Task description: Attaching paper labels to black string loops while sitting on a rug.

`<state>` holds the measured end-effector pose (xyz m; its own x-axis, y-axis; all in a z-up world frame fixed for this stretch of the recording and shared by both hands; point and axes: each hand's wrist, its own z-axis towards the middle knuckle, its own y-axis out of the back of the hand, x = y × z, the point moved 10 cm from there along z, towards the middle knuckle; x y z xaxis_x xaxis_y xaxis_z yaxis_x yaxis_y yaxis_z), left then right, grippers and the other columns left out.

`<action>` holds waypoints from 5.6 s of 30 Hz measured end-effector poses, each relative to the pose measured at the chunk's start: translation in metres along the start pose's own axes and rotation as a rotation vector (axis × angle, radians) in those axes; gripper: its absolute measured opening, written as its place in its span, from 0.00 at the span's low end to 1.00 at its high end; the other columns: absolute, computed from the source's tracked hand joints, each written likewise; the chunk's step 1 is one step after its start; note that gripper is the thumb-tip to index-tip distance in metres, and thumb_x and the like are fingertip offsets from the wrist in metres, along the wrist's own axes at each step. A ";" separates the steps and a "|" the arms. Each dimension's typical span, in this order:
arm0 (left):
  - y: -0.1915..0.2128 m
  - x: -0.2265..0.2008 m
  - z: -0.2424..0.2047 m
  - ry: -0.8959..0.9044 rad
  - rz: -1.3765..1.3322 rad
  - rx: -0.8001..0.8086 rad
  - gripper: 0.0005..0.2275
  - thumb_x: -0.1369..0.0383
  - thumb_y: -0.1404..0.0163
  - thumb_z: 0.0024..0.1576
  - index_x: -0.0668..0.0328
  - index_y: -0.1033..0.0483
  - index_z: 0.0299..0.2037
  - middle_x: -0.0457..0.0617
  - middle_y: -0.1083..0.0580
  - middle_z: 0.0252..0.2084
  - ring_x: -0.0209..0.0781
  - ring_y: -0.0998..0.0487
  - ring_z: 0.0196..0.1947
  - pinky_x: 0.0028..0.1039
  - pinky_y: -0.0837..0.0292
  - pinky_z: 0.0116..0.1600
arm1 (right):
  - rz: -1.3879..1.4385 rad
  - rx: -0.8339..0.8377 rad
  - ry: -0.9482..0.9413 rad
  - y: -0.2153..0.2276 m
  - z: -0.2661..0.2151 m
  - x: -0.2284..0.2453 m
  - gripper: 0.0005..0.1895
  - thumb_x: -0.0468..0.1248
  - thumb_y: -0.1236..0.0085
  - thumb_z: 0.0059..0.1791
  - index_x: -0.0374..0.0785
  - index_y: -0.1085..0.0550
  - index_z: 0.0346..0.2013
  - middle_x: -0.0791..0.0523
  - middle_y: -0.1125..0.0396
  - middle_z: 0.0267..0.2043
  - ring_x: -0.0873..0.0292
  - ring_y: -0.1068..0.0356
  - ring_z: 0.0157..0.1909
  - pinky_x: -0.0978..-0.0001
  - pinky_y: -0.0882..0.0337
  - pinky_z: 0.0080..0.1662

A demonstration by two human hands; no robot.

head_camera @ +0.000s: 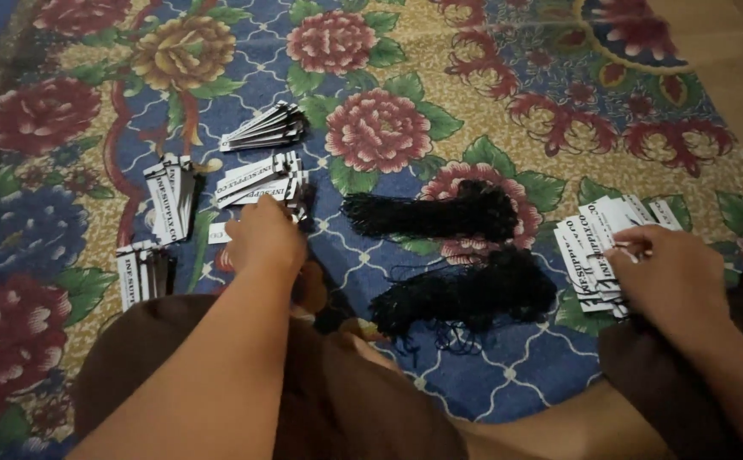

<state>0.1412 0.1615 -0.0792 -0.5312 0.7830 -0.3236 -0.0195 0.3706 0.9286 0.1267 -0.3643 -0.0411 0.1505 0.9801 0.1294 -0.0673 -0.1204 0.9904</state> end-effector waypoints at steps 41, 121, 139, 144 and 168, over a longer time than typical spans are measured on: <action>0.106 -0.007 -0.055 -0.079 -0.391 -0.297 0.05 0.67 0.45 0.56 0.58 0.22 0.36 0.46 0.22 0.35 0.44 0.22 0.34 0.36 0.28 0.43 | 0.538 0.123 0.417 -0.050 -0.098 0.128 0.13 0.37 0.29 0.36 0.51 0.17 0.35 0.65 0.29 0.31 0.64 0.32 0.21 0.71 0.34 0.28; -0.059 -0.116 -0.205 -0.303 -0.427 0.675 0.07 0.65 0.45 0.48 0.55 0.24 0.33 0.45 0.23 0.31 0.42 0.20 0.31 0.28 0.24 0.43 | 0.228 0.146 0.259 -0.054 -0.070 0.086 0.10 0.44 0.29 0.37 0.54 0.15 0.32 0.64 0.26 0.26 0.62 0.28 0.27 0.69 0.31 0.34; -0.061 -0.119 -0.222 -0.186 -0.369 0.958 0.10 0.72 0.42 0.49 0.50 0.23 0.41 0.44 0.21 0.29 0.35 0.24 0.29 0.22 0.32 0.36 | 0.402 0.324 -0.020 -0.001 -0.098 0.089 0.13 0.42 0.26 0.38 0.50 0.14 0.37 0.62 0.18 0.29 0.66 0.23 0.27 0.75 0.26 0.34; -0.069 -0.120 -0.221 -0.216 -0.391 0.956 0.11 0.74 0.52 0.55 0.54 0.15 0.41 0.42 0.20 0.31 0.34 0.25 0.30 0.20 0.30 0.43 | 0.796 0.535 -0.286 -0.015 -0.122 0.101 0.12 0.31 0.28 0.43 0.32 0.10 0.40 0.48 0.25 0.20 0.59 0.35 0.21 0.71 0.37 0.25; -0.075 -0.109 -0.213 0.137 -0.924 0.724 0.07 0.71 0.42 0.53 0.67 0.13 0.36 0.48 0.20 0.30 0.33 0.27 0.28 0.20 0.30 0.38 | 0.832 0.345 0.097 -0.021 -0.136 0.099 0.07 0.33 0.28 0.39 0.38 0.12 0.31 0.60 0.21 0.21 0.68 0.29 0.19 0.78 0.28 0.25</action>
<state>0.0200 -0.0578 -0.0753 -0.6548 0.0256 -0.7554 0.0170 0.9997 0.0192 0.0092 -0.2431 -0.0560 0.1007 0.5623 0.8208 0.1841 -0.8213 0.5400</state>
